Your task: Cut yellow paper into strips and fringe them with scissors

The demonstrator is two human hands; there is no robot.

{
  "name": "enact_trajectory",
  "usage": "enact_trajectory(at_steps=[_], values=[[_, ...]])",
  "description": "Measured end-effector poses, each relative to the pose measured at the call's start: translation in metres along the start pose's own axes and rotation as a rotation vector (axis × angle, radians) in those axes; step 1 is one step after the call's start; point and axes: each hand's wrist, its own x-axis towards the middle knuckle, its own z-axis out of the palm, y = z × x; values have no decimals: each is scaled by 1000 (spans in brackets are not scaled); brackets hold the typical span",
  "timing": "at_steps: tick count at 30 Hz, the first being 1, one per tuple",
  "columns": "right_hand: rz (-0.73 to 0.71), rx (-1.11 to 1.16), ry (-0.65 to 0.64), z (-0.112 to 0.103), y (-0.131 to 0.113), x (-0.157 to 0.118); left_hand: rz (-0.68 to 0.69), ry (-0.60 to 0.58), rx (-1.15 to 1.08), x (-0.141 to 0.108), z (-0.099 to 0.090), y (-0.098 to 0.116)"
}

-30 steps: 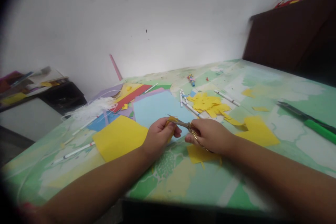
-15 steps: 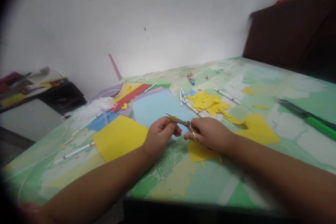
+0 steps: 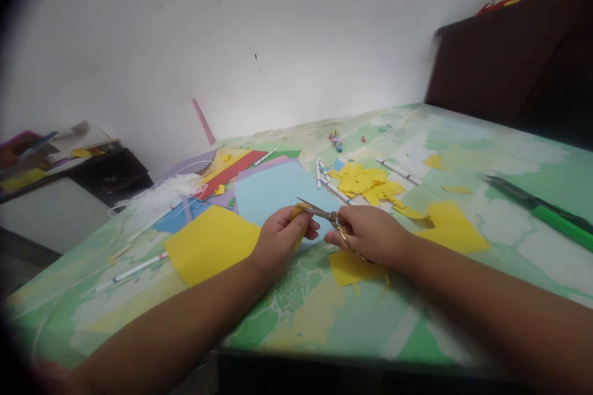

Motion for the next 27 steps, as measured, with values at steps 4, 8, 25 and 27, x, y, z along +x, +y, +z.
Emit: enact_trajectory(at_steps=[4,8,25,27], values=[[-6,6,-12,2,-2,-2,19,-9,-8,0,0,-1],[-20,1,-7,2,-3,-3,15,-26,15,1,1,-2],[-14,-5,-28,-1,-1,-1,-11,-18,-3,-1,0,-1],[-15,-2,-22,-1,1,0,-16,-6,-17,0,1,-2]])
